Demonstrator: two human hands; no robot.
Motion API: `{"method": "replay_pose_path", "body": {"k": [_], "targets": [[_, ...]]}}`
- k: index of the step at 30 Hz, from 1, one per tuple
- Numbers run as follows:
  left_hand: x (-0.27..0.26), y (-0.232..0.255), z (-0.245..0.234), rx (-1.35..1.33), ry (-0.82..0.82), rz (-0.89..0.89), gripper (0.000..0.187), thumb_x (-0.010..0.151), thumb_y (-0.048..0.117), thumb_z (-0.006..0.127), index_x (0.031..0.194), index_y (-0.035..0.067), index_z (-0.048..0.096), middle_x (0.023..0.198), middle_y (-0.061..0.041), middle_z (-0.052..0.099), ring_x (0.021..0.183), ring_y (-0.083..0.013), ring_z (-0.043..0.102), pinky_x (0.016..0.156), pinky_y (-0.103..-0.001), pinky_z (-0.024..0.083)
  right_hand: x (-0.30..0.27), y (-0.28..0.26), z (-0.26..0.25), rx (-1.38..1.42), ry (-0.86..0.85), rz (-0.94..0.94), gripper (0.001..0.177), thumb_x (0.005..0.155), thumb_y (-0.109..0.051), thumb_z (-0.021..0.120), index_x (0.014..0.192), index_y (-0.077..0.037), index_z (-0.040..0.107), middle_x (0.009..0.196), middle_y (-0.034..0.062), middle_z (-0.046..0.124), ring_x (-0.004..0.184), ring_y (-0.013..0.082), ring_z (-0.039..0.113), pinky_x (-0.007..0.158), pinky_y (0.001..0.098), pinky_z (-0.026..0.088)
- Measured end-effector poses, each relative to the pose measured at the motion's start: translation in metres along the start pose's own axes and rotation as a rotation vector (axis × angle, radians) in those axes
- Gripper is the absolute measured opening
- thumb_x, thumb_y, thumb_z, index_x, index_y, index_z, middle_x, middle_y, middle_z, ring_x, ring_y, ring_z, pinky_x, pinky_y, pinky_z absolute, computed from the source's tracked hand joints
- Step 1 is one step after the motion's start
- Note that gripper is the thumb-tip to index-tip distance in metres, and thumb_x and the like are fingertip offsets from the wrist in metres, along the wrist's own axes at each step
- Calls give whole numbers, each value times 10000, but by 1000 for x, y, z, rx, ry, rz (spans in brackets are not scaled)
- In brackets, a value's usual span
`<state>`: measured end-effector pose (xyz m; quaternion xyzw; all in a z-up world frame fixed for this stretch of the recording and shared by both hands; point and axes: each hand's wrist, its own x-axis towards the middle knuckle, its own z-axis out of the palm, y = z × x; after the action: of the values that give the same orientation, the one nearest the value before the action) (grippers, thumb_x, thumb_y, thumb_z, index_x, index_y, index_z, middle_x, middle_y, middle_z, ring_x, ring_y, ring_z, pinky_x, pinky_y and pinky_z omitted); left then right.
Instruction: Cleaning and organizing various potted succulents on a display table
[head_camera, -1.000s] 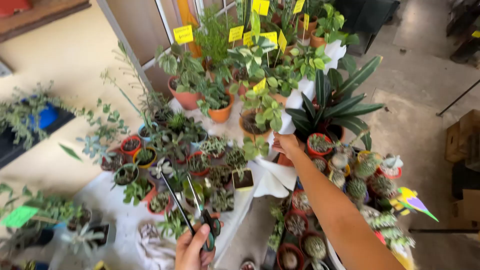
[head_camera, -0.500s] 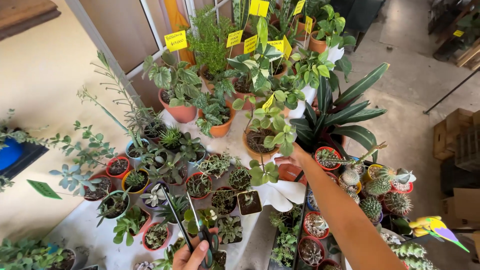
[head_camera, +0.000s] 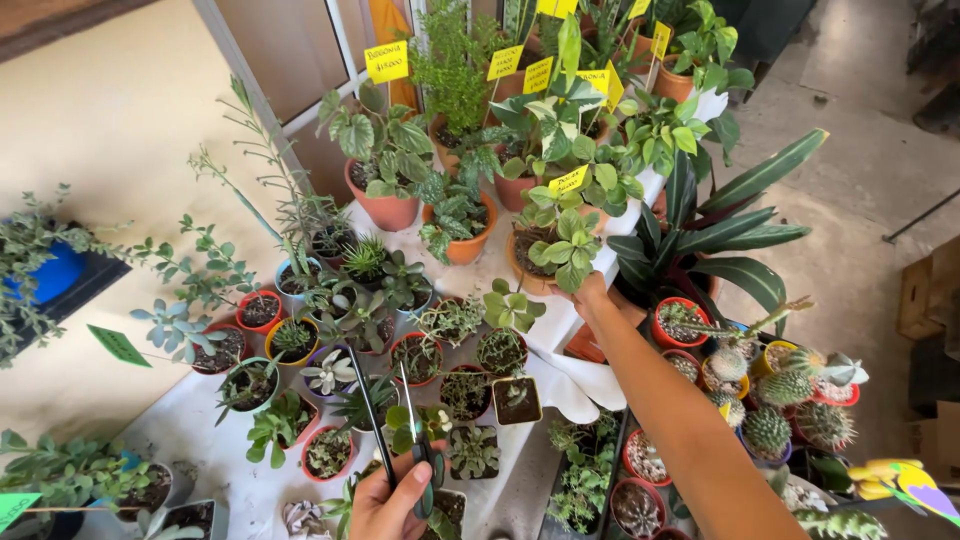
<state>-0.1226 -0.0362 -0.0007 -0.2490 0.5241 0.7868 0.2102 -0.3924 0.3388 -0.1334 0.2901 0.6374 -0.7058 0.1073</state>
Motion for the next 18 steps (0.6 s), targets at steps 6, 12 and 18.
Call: {"method": "replay_pose_path", "body": {"k": [6, 12, 18], "targets": [[16, -7, -20, 213, 78, -19, 412, 864, 179, 695, 1186, -4, 876, 1015, -202, 871, 833, -270, 666, 723, -317, 427, 26, -29, 28, 20, 47, -36, 411, 908, -220, 678, 1236, 14, 598, 1187, 198, 602, 1003, 348, 667, 853, 432, 642], [33, 4, -29, 269, 27, -275, 494, 894, 293, 666, 1332, 99, 789, 1333, -131, 775, 1089, -356, 702, 895, -505, 543, 47, -41, 48, 47, 99, -44, 403, 901, -225, 705, 1187, 45, 617, 1137, 206, 590, 980, 335, 660, 846, 427, 649], [9, 14, 24, 78, 19, -76, 456, 841, 169, 723, 1217, -73, 811, 919, -255, 810, 379, -132, 303, 376, -244, 135, 53, -37, 30, 64, 162, 7, 403, 894, -229, 731, 1139, 76, 636, 1087, 214, 579, 957, 322, 654, 839, 422, 656]]}}
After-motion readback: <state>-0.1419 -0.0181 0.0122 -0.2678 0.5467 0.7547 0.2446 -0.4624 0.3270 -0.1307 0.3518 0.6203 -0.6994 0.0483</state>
